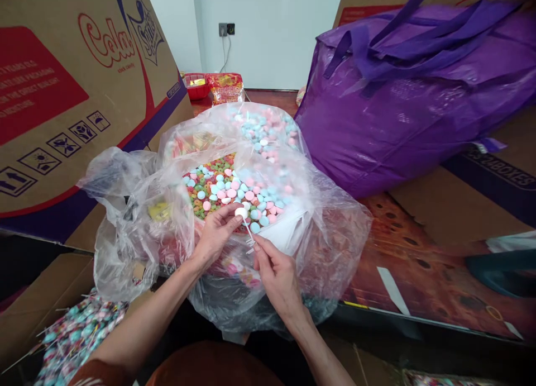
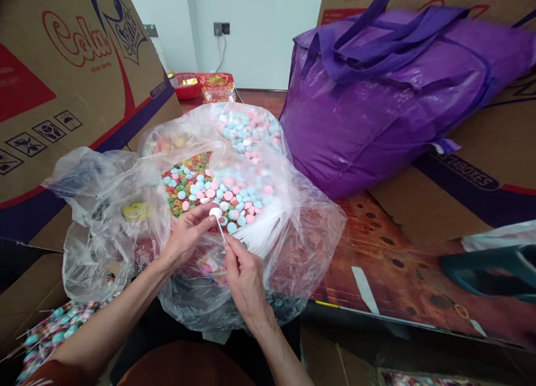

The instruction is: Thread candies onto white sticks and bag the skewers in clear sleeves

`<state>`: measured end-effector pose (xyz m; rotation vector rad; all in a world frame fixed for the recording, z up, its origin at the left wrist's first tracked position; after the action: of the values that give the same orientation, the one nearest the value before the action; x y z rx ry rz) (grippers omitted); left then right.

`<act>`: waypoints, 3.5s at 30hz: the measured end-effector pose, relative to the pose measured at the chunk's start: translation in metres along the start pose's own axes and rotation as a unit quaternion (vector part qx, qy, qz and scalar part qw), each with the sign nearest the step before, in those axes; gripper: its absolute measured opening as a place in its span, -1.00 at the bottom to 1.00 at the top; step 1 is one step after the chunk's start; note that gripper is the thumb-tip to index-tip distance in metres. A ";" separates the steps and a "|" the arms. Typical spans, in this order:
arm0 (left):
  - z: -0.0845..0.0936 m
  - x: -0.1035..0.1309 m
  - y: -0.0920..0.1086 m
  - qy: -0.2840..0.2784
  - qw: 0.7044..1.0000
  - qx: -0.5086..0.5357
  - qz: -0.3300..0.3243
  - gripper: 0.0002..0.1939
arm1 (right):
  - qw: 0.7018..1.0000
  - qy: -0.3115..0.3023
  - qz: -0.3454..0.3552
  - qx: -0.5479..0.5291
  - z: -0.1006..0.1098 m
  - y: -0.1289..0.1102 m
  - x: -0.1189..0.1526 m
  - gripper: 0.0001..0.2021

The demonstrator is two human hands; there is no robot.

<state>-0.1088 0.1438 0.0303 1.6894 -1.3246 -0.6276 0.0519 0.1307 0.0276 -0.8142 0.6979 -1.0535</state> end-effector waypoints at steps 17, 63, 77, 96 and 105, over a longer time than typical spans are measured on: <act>0.026 0.053 -0.019 0.050 0.957 -0.251 -0.133 -0.72 | 0.999 -0.030 -0.008 0.034 -0.025 -0.017 0.010 -0.71; 0.032 0.011 0.016 0.058 0.998 0.005 -0.002 -0.66 | 0.997 0.002 0.056 0.049 -0.025 -0.019 -0.011 -0.74; 0.003 0.002 0.025 -0.045 0.911 -0.381 -0.151 -0.88 | 0.995 0.065 -0.046 -0.068 -0.022 0.005 -0.005 -0.72; -0.007 -0.042 0.032 -0.100 0.794 -0.574 -0.173 -0.88 | 0.985 0.046 -0.092 -0.137 -0.025 0.018 -0.008 -0.72; 0.002 -0.046 0.014 -0.086 0.769 -0.615 -0.150 -0.70 | 0.985 0.024 -0.104 -0.138 -0.027 0.023 -0.007 -0.62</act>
<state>-0.1315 0.1859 0.0359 0.7026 -0.4283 -1.4561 0.0380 0.1371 -0.0050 -1.1229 0.8249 -1.1826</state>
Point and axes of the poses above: each hand's wrist, its own x-axis away from the middle knuckle, its own z-axis out of the back of the hand, y = z × x, the point moved 3 cm from there along -x, towards the middle knuckle, and after that the axes turned 13 degrees about x, right-handed, at the moved point
